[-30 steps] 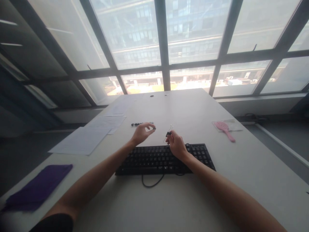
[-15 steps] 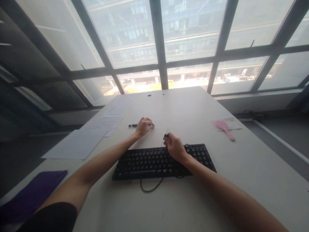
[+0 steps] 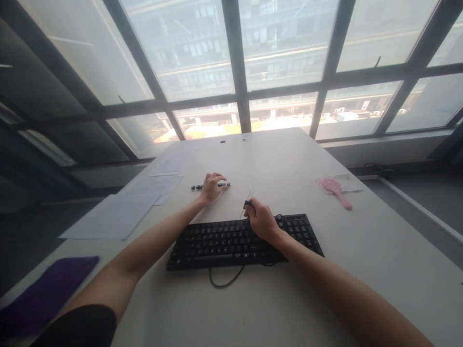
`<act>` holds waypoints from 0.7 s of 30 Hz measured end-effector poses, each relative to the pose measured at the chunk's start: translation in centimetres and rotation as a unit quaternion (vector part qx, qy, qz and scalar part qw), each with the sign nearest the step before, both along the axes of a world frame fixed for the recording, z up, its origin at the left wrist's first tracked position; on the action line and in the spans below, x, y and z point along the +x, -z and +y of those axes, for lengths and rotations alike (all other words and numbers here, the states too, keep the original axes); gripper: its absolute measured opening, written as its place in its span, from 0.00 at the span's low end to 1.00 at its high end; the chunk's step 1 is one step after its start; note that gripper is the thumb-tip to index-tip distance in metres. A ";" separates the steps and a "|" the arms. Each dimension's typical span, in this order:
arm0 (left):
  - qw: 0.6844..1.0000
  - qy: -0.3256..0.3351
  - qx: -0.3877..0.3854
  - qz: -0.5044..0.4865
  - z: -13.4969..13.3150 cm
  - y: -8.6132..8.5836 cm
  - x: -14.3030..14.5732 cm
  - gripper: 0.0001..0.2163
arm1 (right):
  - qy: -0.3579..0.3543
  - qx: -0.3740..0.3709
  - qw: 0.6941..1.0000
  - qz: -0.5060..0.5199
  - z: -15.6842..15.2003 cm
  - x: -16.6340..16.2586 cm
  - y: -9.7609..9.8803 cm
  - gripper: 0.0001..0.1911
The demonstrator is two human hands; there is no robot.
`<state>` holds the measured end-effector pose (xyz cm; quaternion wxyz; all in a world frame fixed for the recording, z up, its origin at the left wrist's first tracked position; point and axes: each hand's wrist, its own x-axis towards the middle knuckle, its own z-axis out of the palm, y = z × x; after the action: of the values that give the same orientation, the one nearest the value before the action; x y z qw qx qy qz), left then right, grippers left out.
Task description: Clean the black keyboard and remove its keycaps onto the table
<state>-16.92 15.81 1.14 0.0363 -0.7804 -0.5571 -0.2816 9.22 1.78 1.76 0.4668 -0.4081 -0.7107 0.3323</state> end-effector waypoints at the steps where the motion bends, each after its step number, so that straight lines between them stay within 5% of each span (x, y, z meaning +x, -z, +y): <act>1: 1.000 -0.007 0.003 0.000 0.0 0.1 -0.2 0.12 | -0.001 0.001 1.000 -0.001 0.0 0.0 0.0 0.09; 21: 1.000 -0.009 0.006 0.017 0.5 0.3 -0.5 0.12 | -0.002 0.003 1.000 -0.008 0.0 0.0 -0.1 0.10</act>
<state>-17.38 16.33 0.84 0.0527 -0.7801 -0.5615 -0.2709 9.19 1.73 1.89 0.4616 -0.4077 -0.7162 0.3282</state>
